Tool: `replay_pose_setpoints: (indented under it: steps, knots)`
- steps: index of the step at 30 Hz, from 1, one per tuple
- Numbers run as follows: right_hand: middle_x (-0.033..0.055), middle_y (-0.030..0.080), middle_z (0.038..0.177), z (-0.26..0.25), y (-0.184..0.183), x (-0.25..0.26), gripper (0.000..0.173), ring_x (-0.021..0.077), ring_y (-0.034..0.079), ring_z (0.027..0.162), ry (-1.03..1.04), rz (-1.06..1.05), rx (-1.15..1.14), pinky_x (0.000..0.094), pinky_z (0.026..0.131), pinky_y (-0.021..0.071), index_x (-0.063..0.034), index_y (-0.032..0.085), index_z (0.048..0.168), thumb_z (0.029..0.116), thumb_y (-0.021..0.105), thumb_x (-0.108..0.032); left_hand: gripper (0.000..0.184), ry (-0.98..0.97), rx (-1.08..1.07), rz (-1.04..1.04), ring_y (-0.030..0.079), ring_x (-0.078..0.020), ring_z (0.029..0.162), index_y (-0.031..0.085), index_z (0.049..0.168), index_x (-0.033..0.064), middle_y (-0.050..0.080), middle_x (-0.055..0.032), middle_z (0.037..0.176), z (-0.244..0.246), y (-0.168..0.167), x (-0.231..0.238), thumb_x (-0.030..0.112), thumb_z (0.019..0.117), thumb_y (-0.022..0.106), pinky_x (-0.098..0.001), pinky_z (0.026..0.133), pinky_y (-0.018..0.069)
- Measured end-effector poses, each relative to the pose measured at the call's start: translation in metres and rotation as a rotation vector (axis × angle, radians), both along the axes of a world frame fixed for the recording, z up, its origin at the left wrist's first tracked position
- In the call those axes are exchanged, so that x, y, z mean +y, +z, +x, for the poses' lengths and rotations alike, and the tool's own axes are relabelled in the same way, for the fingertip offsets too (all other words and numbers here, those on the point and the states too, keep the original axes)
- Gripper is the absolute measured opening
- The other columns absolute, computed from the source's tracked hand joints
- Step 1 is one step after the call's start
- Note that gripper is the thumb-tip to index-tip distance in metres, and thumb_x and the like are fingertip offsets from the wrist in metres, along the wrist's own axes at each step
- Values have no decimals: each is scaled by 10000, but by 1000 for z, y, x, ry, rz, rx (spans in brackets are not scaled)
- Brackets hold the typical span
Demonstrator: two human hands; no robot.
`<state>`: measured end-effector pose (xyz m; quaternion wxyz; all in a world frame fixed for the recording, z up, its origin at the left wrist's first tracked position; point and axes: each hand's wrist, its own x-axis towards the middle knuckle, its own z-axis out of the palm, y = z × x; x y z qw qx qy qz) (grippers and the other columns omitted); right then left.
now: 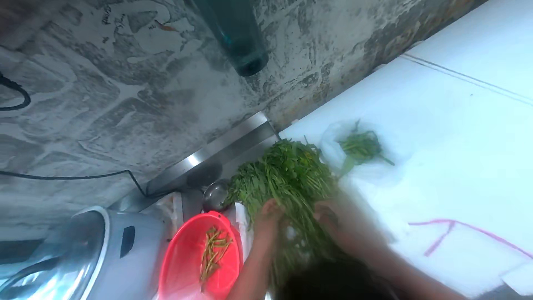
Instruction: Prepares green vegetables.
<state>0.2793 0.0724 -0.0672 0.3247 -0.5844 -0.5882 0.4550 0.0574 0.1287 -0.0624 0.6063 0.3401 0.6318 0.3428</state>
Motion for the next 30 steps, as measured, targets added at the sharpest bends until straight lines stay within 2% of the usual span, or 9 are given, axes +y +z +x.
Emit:
replay_pose_setpoints:
  steps: [3, 6, 8, 12, 14, 17, 19, 24, 30]
  knots:
    - [100, 684, 1251, -30, 10, -4, 562, 196, 688, 1103, 167, -201, 120, 412, 984, 563, -73, 537, 1450, 1002, 622, -401, 339, -81, -83, 166, 699, -248, 908, 530, 1297, -63, 674, -172, 1072, -5, 25, -12, 49, 986, 603, -407, 767, 618]
    - [100, 698, 967, -46, 19, -6, 339, 212, 700, 850, 256, -157, 123, 436, 808, 592, -56, 625, 1224, 1040, 556, -332, 365, -188, -55, 345, 708, -215, 896, 552, 1289, -71, 710, -140, 1030, -13, 35, -27, 77, 965, 634, -387, 809, 610]
    - [91, 695, 941, -48, 27, -13, 276, 191, 694, 811, 316, -72, 157, 422, 765, 591, -63, 622, 1199, 1038, 555, -277, 340, -243, -16, 484, 704, -188, 906, 579, 1250, -65, 715, -114, 1027, -23, 45, -40, 79, 951, 655, -363, 824, 604]
    - [88, 614, 1306, -53, 35, -20, 607, 140, 662, 1069, 372, 53, 453, 345, 880, 601, -65, 454, 1497, 1002, 634, -368, 316, -384, -19, 717, 703, -140, 898, 625, 1207, -39, 724, -82, 1041, -44, 56, -68, 99, 936, 710, -329, 814, 611]
    - [86, 579, 1384, -58, 43, -14, 651, 146, 639, 1140, 365, 35, 536, 349, 925, 585, -62, 440, 1521, 1020, 581, -453, 319, -445, 101, 747, 696, -113, 885, 641, 1192, -33, 715, -69, 1019, -46, 54, -80, 118, 926, 730, -317, 826, 613]
    - [14, 711, 1149, -68, 63, -6, 308, 92, 693, 924, 318, -46, 435, 303, 798, 600, -92, 635, 1254, 1072, 514, -309, 288, -598, 270, 721, 697, -104, 870, 674, 1153, 0, 725, -57, 972, -41, 50, -91, 215, 964, 704, -322, 825, 607]
    - [-8, 707, 1005, -70, 73, -5, 261, 79, 672, 834, 327, -10, 361, 285, 740, 581, -104, 656, 1163, 1089, 467, -270, 263, -647, 357, 775, 712, -97, 863, 700, 1130, 21, 740, -49, 951, -41, 54, -95, 245, 995, 665, -318, 814, 616]
    - [0, 633, 807, -54, 75, -17, 307, 78, 603, 655, 367, 198, 309, 268, 591, 546, -94, 658, 1163, 1094, 465, -322, 160, -223, 575, 1208, 678, -60, 832, 707, 1053, 170, 707, 23, 915, -71, 88, -93, 286, 1031, 599, -256, 746, 594]
    - [28, 630, 776, -45, 70, -34, 298, 48, 577, 645, 421, 442, 185, 222, 584, 514, -84, 675, 1093, 1085, 502, -325, 141, -130, 957, 1416, 621, -125, 1108, 702, 1105, 227, 690, 48, 1109, -103, 137, -75, 243, 1018, 593, -327, 954, 521]
